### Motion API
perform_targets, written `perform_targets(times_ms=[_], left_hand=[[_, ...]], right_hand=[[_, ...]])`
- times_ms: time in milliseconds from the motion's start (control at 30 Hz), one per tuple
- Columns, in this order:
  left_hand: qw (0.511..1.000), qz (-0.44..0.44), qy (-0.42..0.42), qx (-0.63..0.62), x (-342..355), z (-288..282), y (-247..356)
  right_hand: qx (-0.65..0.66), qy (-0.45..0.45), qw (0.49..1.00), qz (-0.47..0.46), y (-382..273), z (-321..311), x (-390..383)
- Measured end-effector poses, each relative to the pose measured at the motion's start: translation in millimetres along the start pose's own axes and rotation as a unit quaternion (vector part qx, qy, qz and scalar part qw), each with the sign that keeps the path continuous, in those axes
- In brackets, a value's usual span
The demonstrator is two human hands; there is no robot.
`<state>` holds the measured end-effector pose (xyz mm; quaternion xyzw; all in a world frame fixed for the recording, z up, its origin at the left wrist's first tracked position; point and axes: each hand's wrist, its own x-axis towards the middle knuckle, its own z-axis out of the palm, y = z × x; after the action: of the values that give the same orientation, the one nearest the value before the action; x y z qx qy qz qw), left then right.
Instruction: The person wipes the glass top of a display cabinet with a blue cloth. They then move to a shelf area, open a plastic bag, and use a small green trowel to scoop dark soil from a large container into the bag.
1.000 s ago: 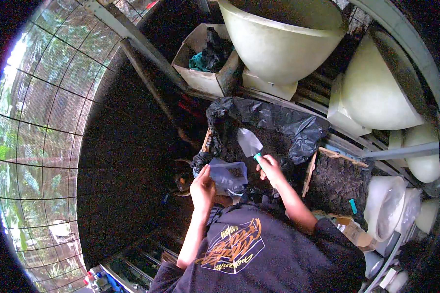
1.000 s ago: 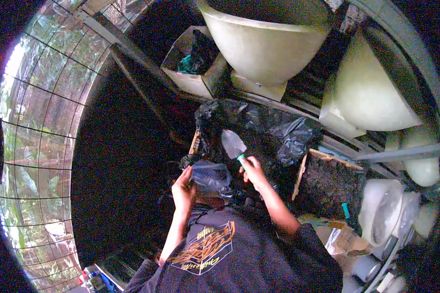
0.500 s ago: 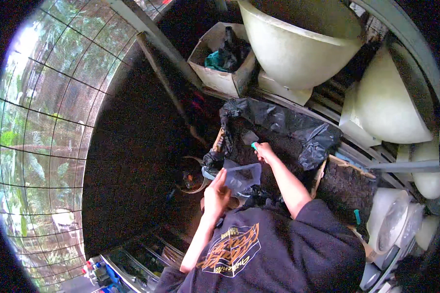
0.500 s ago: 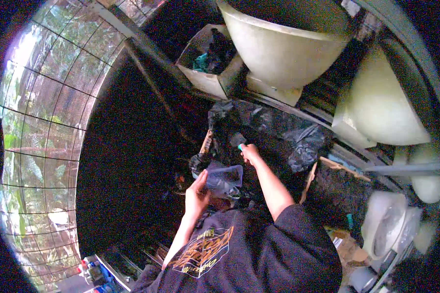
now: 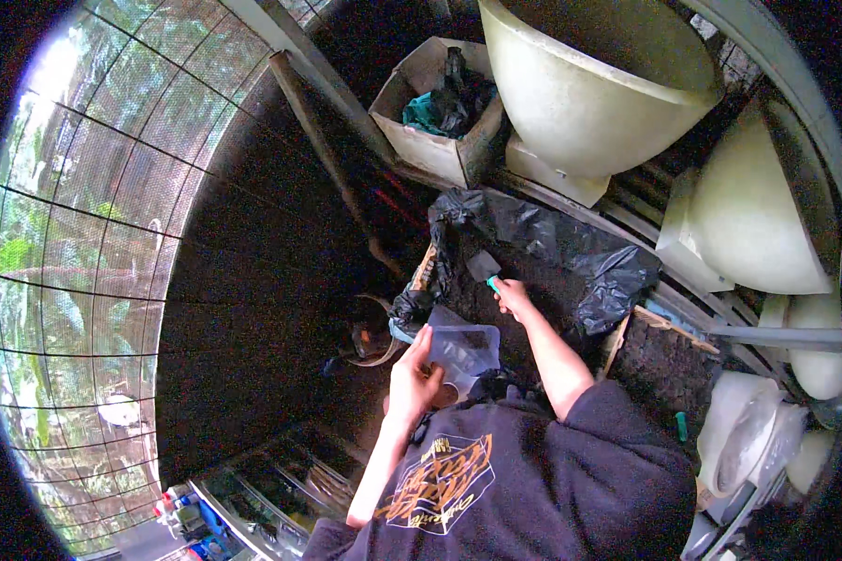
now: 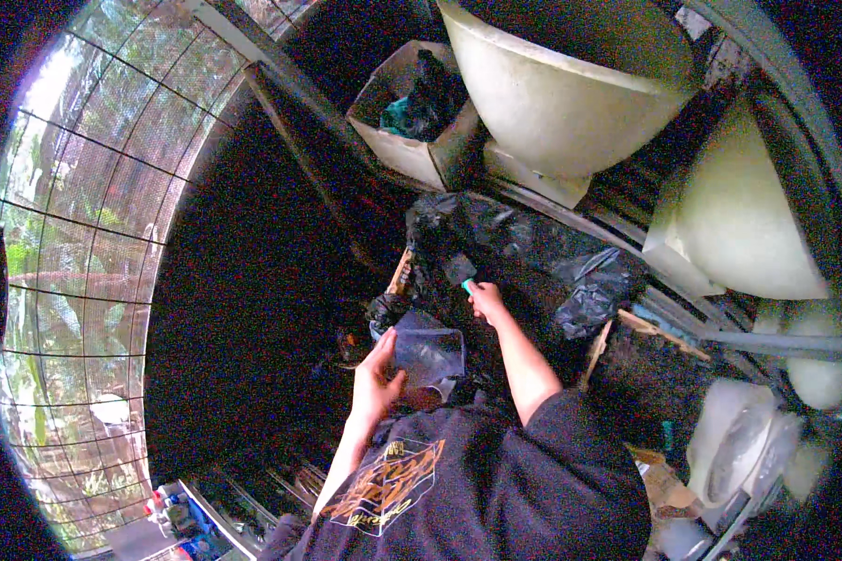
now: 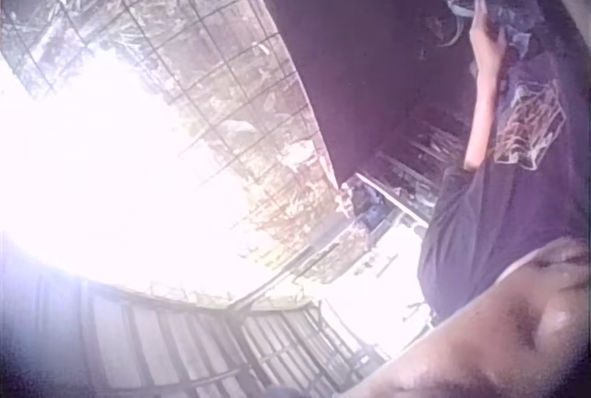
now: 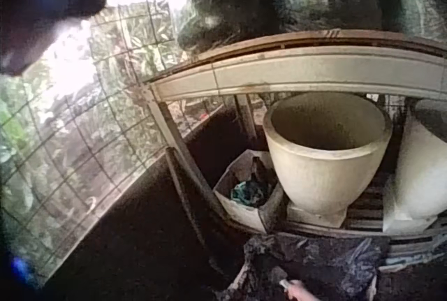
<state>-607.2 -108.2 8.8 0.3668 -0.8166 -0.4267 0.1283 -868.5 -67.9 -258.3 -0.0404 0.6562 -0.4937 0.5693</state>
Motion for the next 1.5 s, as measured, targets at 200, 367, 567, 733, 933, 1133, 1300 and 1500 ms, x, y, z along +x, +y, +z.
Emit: perform_targets(times_ms=[200, 367, 567, 733, 933, 1133, 1300, 1500], left_hand=[[0.998, -0.016, -0.046, -0.026, 18.0, 0.3, 5.5], [0.998, 0.014, -0.064, 0.001, 41.6, 0.7, 11.5], [0.998, 0.017, -0.059, -0.001, 63.9, 10.6, 11.5], [0.999, 0.034, -0.039, 0.003, 58.4, 10.4, 2.7], [0.999, 0.026, -0.044, -0.016, 24.5, -0.1, 0.4], [0.997, -0.017, -0.043, -0.064, -14.4, -7.1, 1.8], [0.996, -0.046, -0.016, -0.072, -35.1, -10.2, -2.7], [0.998, -0.036, 0.017, -0.049, -39.7, -12.2, -15.1]], right_hand=[[-0.018, 0.019, 0.997, -0.078, -29.4, -29.5, -93.4], [-0.051, 0.017, 0.983, -0.175, -77.2, -50.5, -169.9], [-0.197, 0.047, 0.915, -0.349, -133.0, -47.4, -247.5], [-0.157, 0.093, 0.919, -0.348, -124.6, -58.1, -235.3], [-0.138, 0.060, 0.984, -0.097, -70.1, -67.5, -137.6], [-0.040, 0.028, 0.999, 0.015, -37.6, -18.4, -33.7], [0.034, 0.045, 0.997, 0.061, -33.4, 8.4, 25.1], [0.041, 0.078, 0.994, 0.059, -32.6, 9.5, 34.4]])
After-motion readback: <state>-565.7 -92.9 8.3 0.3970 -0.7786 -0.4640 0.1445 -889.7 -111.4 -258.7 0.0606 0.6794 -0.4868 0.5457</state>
